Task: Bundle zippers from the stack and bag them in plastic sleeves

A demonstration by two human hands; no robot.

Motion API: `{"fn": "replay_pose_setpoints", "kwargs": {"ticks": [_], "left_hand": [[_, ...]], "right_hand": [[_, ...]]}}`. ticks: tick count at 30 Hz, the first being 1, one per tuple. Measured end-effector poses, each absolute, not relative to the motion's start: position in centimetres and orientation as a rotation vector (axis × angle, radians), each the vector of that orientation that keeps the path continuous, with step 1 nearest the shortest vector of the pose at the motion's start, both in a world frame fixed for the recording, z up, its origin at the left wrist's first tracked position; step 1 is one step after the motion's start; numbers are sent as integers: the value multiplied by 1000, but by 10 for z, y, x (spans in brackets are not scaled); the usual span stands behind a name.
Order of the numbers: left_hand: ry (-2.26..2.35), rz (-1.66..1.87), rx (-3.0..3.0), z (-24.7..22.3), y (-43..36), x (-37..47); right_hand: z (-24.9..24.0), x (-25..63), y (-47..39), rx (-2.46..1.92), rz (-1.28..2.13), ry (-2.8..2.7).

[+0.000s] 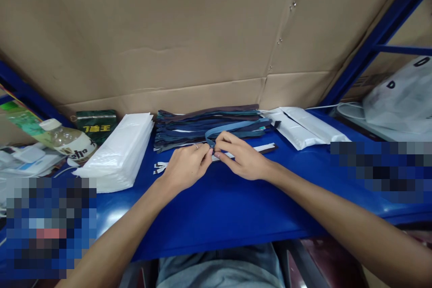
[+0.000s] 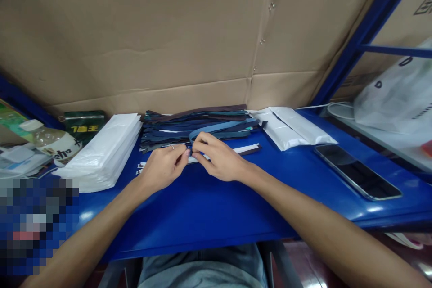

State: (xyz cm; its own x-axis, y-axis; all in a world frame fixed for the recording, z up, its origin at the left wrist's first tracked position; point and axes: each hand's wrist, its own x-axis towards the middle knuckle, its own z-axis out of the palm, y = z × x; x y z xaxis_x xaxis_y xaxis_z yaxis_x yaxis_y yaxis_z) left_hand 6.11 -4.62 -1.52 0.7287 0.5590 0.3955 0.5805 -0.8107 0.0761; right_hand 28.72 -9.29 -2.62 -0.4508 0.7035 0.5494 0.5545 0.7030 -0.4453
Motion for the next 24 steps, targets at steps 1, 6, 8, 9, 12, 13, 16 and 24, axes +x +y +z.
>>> {"fn": "replay_pose_setpoints", "kwargs": {"ticks": [1,6,8,9,12,13,16,24], "left_hand": [[-966,-614,-2860,-14,-45,61],[-1226,-472,-2660,-3,-33,50],[-1401,-424,-2506,3,-26,42],[-1489,-410,-2421,6,-22,37],[-1722,-370,-2188,13,-9,20],[-1777,-358,-2129,14,-5,14],[-1857,-357,-2039,18,9,-3],[-1831,-472,-2008,20,23,-27]], "right_hand": [[-26,290,-91,-958,232,-2175],[-23,320,-77,-1050,138,-2197],[-23,341,-70,-1101,83,-2182],[-23,352,-67,-1127,48,-2171],[-22,388,-59,-1219,-42,-2114],[-22,399,-57,-1262,-61,-2089],[-21,428,-52,-1444,-116,-2001],[-16,449,-56,-1648,-197,-1890]]}}
